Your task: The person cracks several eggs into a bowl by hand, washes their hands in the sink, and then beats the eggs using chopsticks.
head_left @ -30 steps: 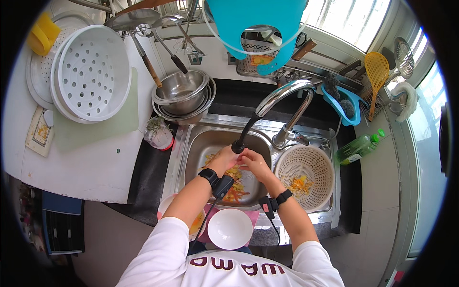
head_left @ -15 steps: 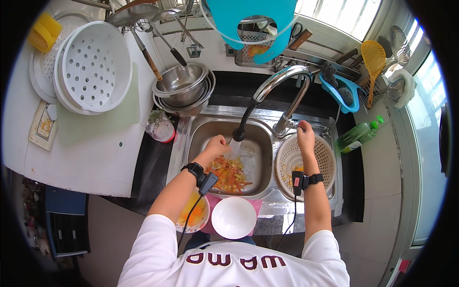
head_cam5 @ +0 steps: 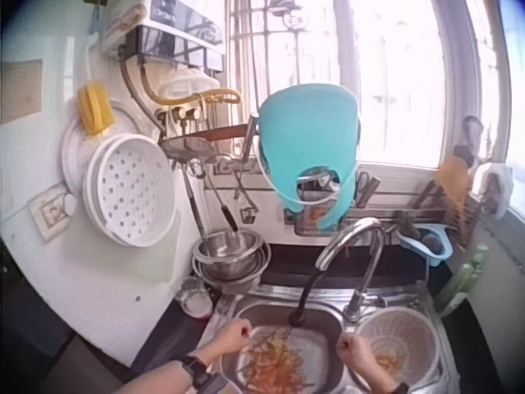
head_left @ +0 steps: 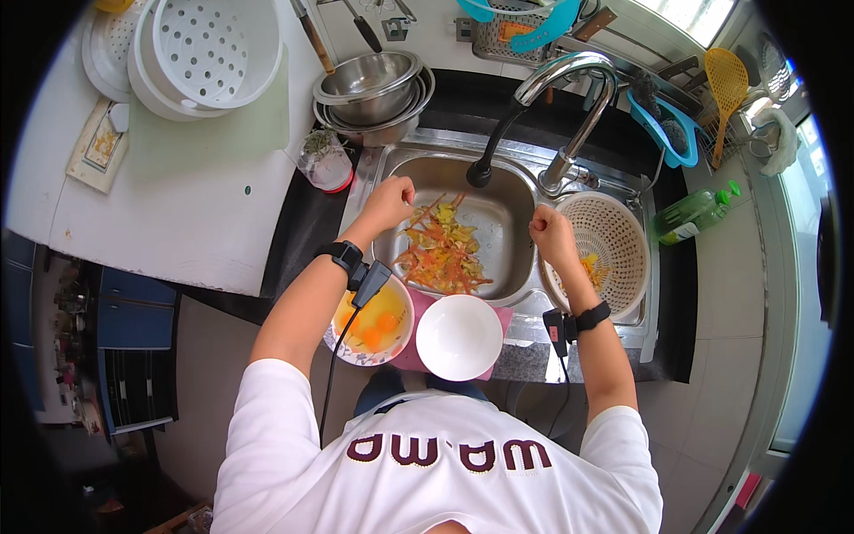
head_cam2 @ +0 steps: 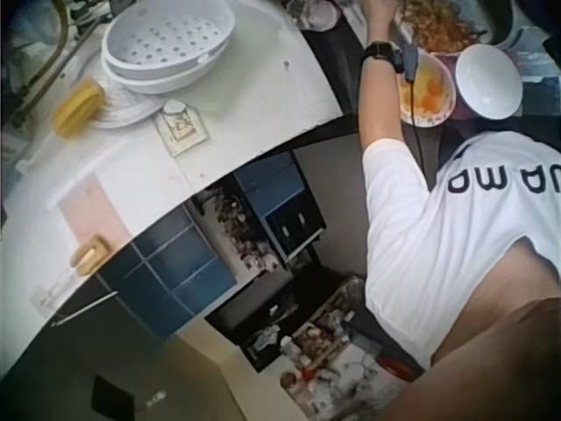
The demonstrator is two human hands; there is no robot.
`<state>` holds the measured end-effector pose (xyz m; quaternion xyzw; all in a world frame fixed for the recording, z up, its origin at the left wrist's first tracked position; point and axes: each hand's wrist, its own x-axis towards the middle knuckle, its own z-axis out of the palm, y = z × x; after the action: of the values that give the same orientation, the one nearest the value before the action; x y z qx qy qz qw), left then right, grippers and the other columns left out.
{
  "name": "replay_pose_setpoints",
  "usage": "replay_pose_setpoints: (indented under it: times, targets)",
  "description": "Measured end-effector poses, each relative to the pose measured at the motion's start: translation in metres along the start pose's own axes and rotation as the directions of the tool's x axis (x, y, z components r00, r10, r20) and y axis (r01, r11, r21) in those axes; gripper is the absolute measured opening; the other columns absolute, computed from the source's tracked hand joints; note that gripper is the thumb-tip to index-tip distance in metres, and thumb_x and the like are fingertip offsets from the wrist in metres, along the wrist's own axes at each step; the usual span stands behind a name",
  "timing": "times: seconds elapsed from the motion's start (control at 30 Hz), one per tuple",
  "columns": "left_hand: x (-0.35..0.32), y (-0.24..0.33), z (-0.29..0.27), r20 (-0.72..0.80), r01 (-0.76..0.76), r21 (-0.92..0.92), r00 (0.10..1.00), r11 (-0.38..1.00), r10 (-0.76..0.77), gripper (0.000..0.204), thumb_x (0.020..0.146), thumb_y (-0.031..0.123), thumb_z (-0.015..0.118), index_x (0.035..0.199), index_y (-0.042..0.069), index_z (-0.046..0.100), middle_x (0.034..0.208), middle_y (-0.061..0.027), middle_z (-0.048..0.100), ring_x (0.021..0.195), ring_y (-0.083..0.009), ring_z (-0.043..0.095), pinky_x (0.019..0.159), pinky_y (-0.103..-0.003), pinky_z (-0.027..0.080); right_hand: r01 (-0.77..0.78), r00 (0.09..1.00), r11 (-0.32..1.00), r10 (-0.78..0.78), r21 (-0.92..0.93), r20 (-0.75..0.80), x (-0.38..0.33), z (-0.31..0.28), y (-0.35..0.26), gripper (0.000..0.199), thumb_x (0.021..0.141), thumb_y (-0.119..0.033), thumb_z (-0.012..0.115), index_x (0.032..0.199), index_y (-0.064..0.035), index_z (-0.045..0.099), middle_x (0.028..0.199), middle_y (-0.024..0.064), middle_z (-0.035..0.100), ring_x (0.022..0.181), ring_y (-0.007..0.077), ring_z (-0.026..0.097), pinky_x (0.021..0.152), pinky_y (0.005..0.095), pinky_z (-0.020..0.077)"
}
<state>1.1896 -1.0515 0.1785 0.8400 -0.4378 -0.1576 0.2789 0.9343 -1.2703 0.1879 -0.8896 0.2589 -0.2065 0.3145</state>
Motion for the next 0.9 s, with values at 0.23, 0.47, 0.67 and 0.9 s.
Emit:
replay_pose_setpoints:
  times: [0.23,0.47,0.67,0.9]
  targets:
    - [-0.013,0.033,-0.011,-0.067,-0.123,-0.065,0.991,0.99,0.119,0.011,0.063,0.003,0.064,0.068,0.004,0.055,0.062,-0.0117,0.057,0.059,-0.0278,0.058,0.054,-0.034,0.043,0.036,0.996,0.994,-0.044,0.103,0.073,-0.003,0.011,-0.028,0.011,0.067,0.001,0.062,0.067,-0.0007,0.051,0.057,0.0147,0.051,0.052,0.0288,0.052,0.053,0.0339,0.0441]
    - [-0.029,0.01,0.046,-0.046,-0.197,0.2,0.977,0.96,0.21,0.019,0.064,0.003,0.065,0.081,0.007,0.059,0.086,-0.0151,0.063,0.086,-0.0288,0.061,0.071,-0.037,0.047,0.284,0.901,0.951,-0.307,0.118,0.306,-0.021,0.045,-0.002,0.02,0.067,0.0,0.069,0.077,-0.0002,0.052,0.084,0.0156,0.061,0.075,0.0263,0.059,0.063,0.0354,0.0447]
    - [-0.011,0.05,0.002,0.213,0.07,0.094,0.973,0.993,-0.089,0.034,0.065,0.006,0.067,0.098,0.016,0.066,0.104,-0.0114,0.063,0.093,-0.0346,0.059,0.08,-0.035,0.048,-0.018,0.928,0.999,0.036,-0.051,0.371,-0.004,0.025,-0.025,0.022,0.065,0.003,0.063,0.085,-0.0025,0.057,0.091,0.0162,0.062,0.085,0.0303,0.06,0.069,0.0361,0.0465]
    - [-0.042,0.03,0.023,0.223,-0.157,0.144,0.967,0.977,0.122,0.047,0.068,0.005,0.065,0.113,0.017,0.06,0.119,-0.0058,0.057,0.112,-0.0307,0.049,0.077,-0.048,0.045,0.216,0.889,0.976,-0.192,-0.01,0.416,-0.027,0.037,-0.002,0.032,0.067,0.0,0.068,0.096,-0.0028,0.055,0.103,0.0135,0.06,0.087,0.0277,0.059,0.072,0.034,0.0481]
